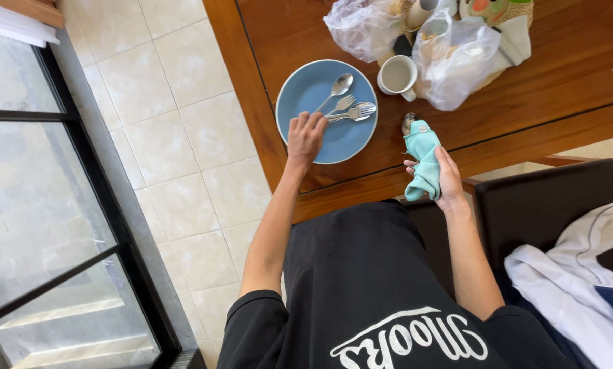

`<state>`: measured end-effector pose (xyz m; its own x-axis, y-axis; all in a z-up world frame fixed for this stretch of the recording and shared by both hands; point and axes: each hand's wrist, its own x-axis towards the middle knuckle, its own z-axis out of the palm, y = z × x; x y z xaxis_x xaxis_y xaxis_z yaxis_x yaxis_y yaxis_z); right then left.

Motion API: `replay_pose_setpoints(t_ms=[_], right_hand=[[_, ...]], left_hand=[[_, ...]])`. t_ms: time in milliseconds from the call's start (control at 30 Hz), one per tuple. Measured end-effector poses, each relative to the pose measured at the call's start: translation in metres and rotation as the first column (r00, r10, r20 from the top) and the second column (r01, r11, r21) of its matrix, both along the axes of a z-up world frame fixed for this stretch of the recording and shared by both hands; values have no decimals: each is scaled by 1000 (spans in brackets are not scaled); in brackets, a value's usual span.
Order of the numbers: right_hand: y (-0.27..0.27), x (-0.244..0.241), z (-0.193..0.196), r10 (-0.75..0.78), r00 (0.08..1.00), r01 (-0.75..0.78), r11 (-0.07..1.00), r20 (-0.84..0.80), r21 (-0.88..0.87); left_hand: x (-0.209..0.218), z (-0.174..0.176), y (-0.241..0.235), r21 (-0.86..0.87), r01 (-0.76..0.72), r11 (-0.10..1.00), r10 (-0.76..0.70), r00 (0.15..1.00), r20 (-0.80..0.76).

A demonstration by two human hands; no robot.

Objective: Drying various pieces of cutlery, plates, and a mug using a cloth on a wooden dining table.

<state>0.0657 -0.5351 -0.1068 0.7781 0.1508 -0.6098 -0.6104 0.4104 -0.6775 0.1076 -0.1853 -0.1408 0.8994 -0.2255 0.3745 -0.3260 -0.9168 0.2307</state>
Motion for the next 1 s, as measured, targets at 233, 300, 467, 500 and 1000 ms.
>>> replay_pose_setpoints(t_ms=[233, 300, 467, 500, 1000], right_hand=[[99, -25, 14, 67, 943, 107, 865, 325, -490], [144, -21, 59, 576, 533, 358, 510, 619, -782], [208, -3, 72, 885, 136, 392, 365, 446, -844], [216, 3, 71, 951, -39, 454, 289, 305, -843], [288, 30, 76, 947, -118, 312, 321, 299, -894]], left_hand=[[-40, 44, 5, -337, -180, 924, 52, 934, -354], [-64, 55, 7, -726, -362, 585, -95, 859, -504], [-116, 81, 19, -775, -555, 304, -134, 780, -611], [-124, 95, 22, -742, -626, 238, -97, 745, -660], [-160, 107, 66, -738, -662, 133, 5, 745, -667]])
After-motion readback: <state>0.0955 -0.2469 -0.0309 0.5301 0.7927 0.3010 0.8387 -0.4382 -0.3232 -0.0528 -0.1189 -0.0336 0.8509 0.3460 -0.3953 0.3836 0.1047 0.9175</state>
